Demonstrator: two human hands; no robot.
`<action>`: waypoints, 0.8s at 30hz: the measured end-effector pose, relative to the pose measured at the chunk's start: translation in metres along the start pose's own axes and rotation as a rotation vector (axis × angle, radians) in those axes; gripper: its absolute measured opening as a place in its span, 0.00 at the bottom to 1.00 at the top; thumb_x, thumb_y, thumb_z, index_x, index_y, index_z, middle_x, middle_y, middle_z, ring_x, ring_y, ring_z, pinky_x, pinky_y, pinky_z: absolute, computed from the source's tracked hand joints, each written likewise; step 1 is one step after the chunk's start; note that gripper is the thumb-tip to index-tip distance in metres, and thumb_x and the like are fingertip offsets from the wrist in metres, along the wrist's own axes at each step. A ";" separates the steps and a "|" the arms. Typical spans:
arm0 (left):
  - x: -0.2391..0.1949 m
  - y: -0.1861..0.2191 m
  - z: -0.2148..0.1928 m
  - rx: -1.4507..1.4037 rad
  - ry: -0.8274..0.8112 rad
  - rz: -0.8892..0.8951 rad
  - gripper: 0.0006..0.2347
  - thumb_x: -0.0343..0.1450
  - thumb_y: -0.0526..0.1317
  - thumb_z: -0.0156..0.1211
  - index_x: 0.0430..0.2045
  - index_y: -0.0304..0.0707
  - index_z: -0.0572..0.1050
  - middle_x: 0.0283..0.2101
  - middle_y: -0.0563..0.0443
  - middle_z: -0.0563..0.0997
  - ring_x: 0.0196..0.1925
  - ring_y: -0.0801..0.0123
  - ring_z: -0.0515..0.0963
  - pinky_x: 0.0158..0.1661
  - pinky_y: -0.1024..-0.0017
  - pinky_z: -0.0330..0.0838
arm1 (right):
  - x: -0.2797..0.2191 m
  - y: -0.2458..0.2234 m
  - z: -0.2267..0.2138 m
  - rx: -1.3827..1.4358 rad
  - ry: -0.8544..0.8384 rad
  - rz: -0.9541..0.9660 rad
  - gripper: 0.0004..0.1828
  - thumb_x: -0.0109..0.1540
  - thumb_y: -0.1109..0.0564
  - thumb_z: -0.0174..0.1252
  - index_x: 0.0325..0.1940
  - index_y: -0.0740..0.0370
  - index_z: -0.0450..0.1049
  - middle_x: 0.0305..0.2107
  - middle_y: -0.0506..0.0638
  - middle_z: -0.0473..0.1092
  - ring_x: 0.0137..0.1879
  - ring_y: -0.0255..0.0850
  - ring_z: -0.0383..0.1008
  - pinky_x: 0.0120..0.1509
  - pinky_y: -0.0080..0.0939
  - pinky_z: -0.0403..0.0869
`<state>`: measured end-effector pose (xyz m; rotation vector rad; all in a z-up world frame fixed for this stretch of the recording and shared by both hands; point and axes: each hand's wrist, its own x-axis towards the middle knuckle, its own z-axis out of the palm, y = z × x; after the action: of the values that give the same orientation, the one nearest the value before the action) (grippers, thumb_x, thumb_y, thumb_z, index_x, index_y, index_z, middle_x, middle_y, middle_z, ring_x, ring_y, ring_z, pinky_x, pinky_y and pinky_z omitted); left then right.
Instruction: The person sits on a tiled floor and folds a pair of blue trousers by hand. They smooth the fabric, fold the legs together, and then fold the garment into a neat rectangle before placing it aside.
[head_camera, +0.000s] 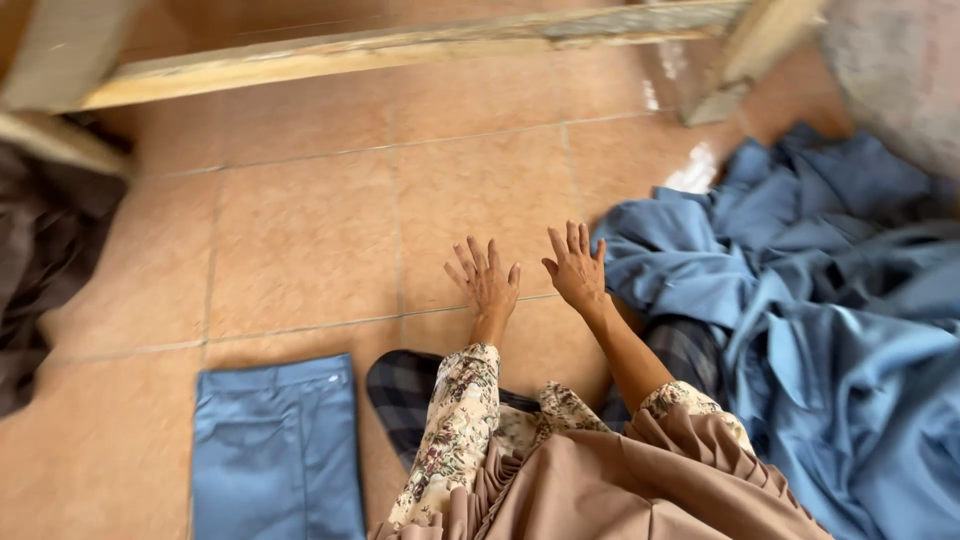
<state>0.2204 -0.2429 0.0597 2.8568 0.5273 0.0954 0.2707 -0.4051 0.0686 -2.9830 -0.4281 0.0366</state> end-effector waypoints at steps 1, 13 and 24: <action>-0.002 0.025 -0.002 -0.003 -0.011 0.036 0.32 0.71 0.61 0.50 0.70 0.49 0.59 0.77 0.40 0.47 0.79 0.41 0.36 0.69 0.31 0.20 | -0.003 0.023 -0.002 -0.002 0.003 0.037 0.35 0.68 0.38 0.49 0.79 0.42 0.51 0.76 0.57 0.48 0.82 0.54 0.43 0.77 0.71 0.47; -0.081 0.296 0.032 -0.022 -0.013 0.710 0.29 0.73 0.59 0.48 0.69 0.48 0.62 0.74 0.34 0.57 0.78 0.37 0.46 0.67 0.28 0.30 | -0.133 0.258 -0.068 0.020 0.428 0.466 0.34 0.68 0.40 0.53 0.77 0.47 0.58 0.73 0.63 0.53 0.79 0.56 0.49 0.74 0.70 0.50; -0.184 0.445 0.013 -0.468 0.121 1.155 0.27 0.73 0.56 0.53 0.66 0.47 0.66 0.71 0.32 0.62 0.72 0.39 0.61 0.63 0.39 0.53 | -0.364 0.400 -0.182 -0.191 1.150 0.751 0.20 0.62 0.67 0.63 0.54 0.48 0.81 0.54 0.51 0.73 0.59 0.50 0.72 0.62 0.50 0.66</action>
<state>0.2028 -0.7156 0.1499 2.3067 -1.0236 0.4945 0.0402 -0.9106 0.1995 -2.5261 0.8171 -1.5527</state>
